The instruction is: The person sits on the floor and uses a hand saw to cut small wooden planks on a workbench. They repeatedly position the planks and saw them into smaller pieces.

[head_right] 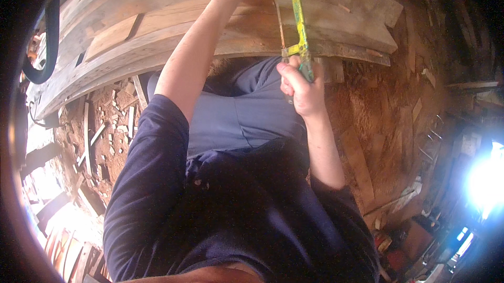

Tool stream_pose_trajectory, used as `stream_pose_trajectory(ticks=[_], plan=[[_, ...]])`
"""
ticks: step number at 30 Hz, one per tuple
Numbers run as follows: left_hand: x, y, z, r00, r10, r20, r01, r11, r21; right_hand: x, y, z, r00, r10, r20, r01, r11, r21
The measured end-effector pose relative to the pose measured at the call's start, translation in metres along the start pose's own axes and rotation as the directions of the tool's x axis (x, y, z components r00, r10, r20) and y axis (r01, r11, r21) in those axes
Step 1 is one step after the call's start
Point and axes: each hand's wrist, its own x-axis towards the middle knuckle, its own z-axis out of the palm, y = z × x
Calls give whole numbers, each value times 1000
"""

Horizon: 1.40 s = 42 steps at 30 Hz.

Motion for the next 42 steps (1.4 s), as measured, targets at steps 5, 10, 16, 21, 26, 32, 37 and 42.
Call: stream_pose_trajectory(ticks=[5, 10, 16, 21, 26, 32, 37, 42], plan=[[0, 1, -4, 1000, -8, -8, 8, 1000, 13, 16, -24, 9, 984, -178, -24, 178, 984, -8], [-2, 1, -6, 999, 32, -25, -33, 999, -23, 87, -34, 21, 931, -365, 1, 364, 928, 83], [-3, 1, -3, 999, 9, -39, -9, 1000, -10, 139, -11, 35, 964, -263, -31, 265, 962, 73], [-3, 0, -3, 1000, 15, 1, -15, 1000, -19, 143, -7, 21, 993, -117, 11, 115, 988, 101], [1, 1, -5, 1000, -7, -8, 7, 999, -44, 148, -2, 20, 994, -111, -4, 109, 978, -176], [-5, 3, -9, 975, -13, 223, -1, 998, 63, 139, 3, 21, 990, -135, -27, 132, 986, -104], [-7, 3, -5, 998, 21, 66, -22, 1000, 15, 133, 5, 24, 990, -127, -65, 123, 990, -68], [-5, 1, -5, 997, 5, 73, -7, 1000, 23, 114, 16, 25, 981, -166, -97, 161, 985, -59]])
